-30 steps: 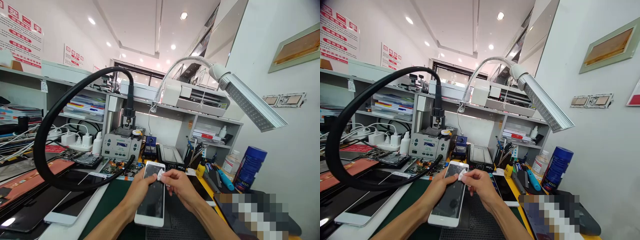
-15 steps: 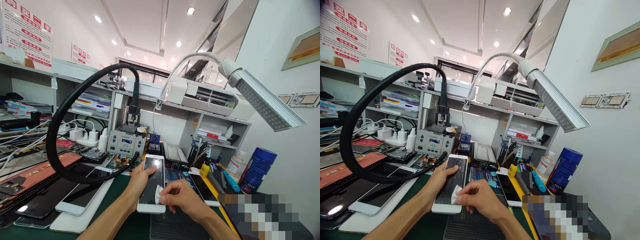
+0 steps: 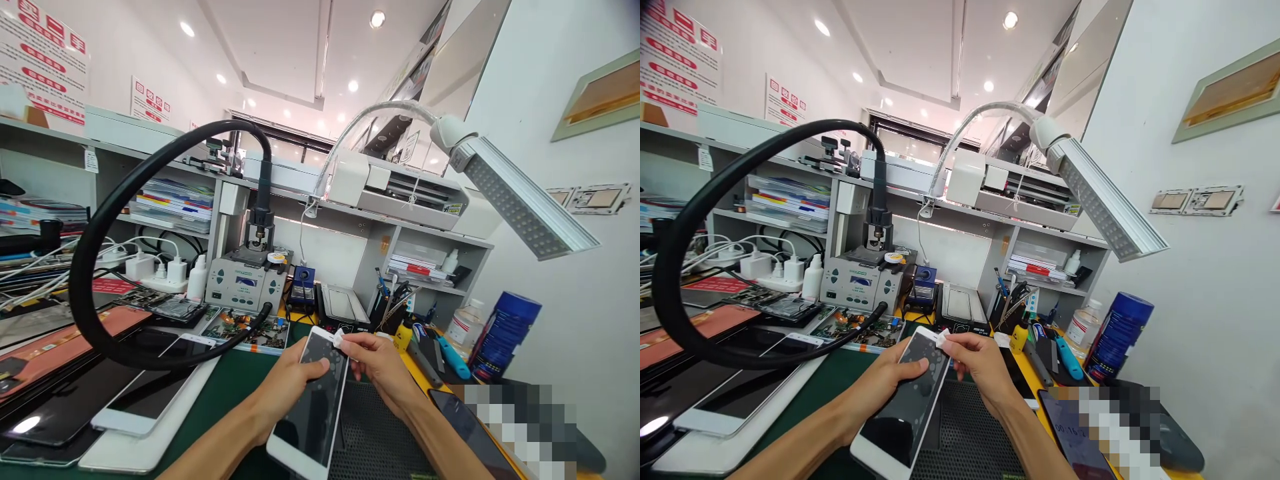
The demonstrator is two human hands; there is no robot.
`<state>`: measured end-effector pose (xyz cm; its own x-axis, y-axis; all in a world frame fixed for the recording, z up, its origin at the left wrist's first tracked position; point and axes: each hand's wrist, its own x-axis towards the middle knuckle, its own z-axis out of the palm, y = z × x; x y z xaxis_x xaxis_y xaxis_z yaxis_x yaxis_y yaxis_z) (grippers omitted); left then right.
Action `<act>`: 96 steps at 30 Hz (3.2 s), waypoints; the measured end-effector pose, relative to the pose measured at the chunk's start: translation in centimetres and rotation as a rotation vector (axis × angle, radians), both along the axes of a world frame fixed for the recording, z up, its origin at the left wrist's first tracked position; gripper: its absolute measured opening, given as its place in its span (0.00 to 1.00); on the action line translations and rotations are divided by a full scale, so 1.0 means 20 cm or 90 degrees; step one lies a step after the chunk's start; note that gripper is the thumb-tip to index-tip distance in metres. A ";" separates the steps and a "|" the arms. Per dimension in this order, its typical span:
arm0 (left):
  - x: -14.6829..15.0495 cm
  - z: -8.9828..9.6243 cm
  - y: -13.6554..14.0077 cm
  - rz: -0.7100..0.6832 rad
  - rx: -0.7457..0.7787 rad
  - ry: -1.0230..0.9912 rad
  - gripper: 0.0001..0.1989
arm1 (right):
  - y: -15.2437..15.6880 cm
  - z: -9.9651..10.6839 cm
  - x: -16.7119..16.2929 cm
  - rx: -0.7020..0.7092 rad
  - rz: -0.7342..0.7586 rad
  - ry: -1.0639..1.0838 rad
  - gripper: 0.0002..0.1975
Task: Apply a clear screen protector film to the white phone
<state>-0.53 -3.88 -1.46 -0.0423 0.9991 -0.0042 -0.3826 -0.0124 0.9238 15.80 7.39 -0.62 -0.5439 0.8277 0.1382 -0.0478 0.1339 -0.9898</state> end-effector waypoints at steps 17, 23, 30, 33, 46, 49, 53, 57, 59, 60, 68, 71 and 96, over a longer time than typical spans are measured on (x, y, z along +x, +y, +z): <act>0.04 -0.05 -0.02 -0.166 0.042 0.108 0.06 | -0.10 0.01 -0.06 0.035 0.012 -0.076 0.17; 0.02 -0.03 -0.01 -0.152 0.041 0.083 0.09 | -0.06 0.04 0.00 0.073 -0.001 -0.127 0.18; -0.04 0.00 -0.01 -0.079 0.016 0.046 0.17 | -0.02 0.06 0.05 0.076 0.035 -0.100 0.17; -0.06 0.00 0.01 -0.054 0.016 0.036 0.18 | -0.02 0.07 0.05 0.071 0.024 -0.088 0.18; -0.05 0.03 0.01 0.024 -0.022 -0.007 0.21 | -0.10 0.04 -0.01 0.171 -0.047 -0.085 0.21; -0.06 0.03 0.02 0.036 -0.032 -0.039 0.21 | -0.10 0.02 -0.01 0.177 0.004 -0.110 0.21; -0.08 0.03 0.03 0.063 -0.034 -0.062 0.19 | -0.13 -0.01 -0.02 0.150 0.098 -0.104 0.19; -0.10 0.02 0.04 0.102 -0.024 -0.083 0.18 | -0.19 -0.04 -0.03 0.071 0.210 -0.089 0.16; -0.11 0.02 0.05 0.119 -0.021 -0.098 0.17 | -0.23 -0.04 -0.03 0.031 0.261 -0.095 0.14; -0.11 0.02 0.05 0.126 -0.021 -0.104 0.16 | -0.24 -0.04 -0.03 0.014 0.281 -0.099 0.14; -0.14 0.02 0.06 0.152 -0.038 -0.123 0.12 | -0.26 -0.05 -0.04 -0.009 0.306 -0.104 0.12; -0.12 0.03 0.04 0.147 -0.029 -0.127 0.12 | -0.23 -0.05 -0.06 0.023 0.248 -0.083 0.14; 0.05 0.06 -0.05 -0.085 -0.003 0.064 0.09 | -0.10 0.04 -0.02 0.198 -0.039 -0.112 0.18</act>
